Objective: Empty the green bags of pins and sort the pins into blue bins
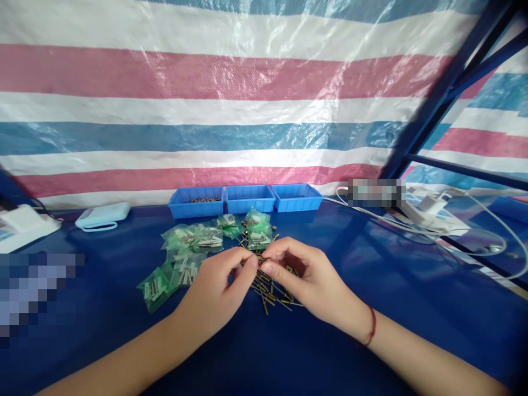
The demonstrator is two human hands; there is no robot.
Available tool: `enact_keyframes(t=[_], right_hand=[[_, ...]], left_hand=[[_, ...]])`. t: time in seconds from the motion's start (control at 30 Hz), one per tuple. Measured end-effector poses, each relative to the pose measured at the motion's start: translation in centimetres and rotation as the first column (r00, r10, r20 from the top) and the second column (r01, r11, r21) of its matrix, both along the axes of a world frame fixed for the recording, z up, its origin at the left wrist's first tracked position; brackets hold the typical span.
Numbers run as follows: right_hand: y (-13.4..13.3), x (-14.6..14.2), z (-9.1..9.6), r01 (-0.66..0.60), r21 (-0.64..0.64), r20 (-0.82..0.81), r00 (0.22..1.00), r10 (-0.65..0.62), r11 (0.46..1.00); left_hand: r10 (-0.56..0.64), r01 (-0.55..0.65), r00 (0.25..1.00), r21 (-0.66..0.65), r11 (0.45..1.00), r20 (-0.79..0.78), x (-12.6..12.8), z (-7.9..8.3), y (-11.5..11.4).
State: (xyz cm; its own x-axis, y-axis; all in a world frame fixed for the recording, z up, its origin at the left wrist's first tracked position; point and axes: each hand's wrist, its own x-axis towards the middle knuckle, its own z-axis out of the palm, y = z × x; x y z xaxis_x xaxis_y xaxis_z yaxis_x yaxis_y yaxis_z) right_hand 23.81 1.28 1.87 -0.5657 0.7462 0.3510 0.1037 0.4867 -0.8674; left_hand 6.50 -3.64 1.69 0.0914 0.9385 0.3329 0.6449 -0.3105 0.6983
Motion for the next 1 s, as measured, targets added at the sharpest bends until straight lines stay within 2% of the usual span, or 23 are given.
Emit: enact_keyframes(t=[0.23,0.33,0.43,0.5,0.57,0.67,0.8,0.87,0.93,1.0], right_hand=[[-0.1,-0.3,-0.3,-0.024,-0.099,-0.048,0.999,0.019,0.995],[0.0,-0.4,-0.3,-0.047,-0.228,-0.131,0.991,0.017,0.973],[0.2,-0.5,-0.3,-0.118,-0.378,-0.175,0.983,0.054,0.918],[0.3,-0.6,-0.3,-0.135,-0.394,-0.188,0.98,0.064,0.909],[0.3,-0.5,-0.4,-0.102,-0.312,-0.184,0.982,0.045,0.944],[0.0,-0.3,-0.4,-0.017,-0.08,-0.086,0.996,0.01,0.997],[-0.4,0.0,0.0,0.027,0.196,0.033,0.999,-0.034,0.98],[-0.3,0.2,0.2,0.018,0.234,0.037,0.999,-0.027,0.972],[0.1,0.6,0.3,0.015,0.219,0.025,0.999,-0.021,0.976],[0.7,1.0,0.6,0.046,0.188,0.004,0.999,-0.047,0.981]], left_hand=[[-0.019,0.023,0.997,-0.052,0.998,0.068,0.0,-0.1,0.3],[-0.031,0.03,0.999,0.029,0.999,0.044,-0.2,-0.2,0.3],[-0.038,0.044,0.998,0.155,0.987,-0.042,-0.4,-0.3,0.2],[-0.038,0.055,0.995,0.204,0.977,-0.089,-0.5,-0.5,0.2],[-0.03,0.054,0.993,0.212,0.976,-0.117,-0.5,-0.6,0.3],[-0.021,0.049,0.991,0.218,0.975,-0.132,-0.6,-0.8,0.6],[-0.039,0.082,0.987,0.278,0.957,-0.155,-0.8,-1.0,0.8],[-0.096,0.153,0.976,0.308,0.939,-0.194,-1.2,-0.7,1.1],[-0.108,0.184,0.966,0.333,0.925,-0.233,-2.0,-0.1,1.8],[0.011,0.086,0.969,0.381,0.921,-0.246,-3.4,0.9,3.2]])
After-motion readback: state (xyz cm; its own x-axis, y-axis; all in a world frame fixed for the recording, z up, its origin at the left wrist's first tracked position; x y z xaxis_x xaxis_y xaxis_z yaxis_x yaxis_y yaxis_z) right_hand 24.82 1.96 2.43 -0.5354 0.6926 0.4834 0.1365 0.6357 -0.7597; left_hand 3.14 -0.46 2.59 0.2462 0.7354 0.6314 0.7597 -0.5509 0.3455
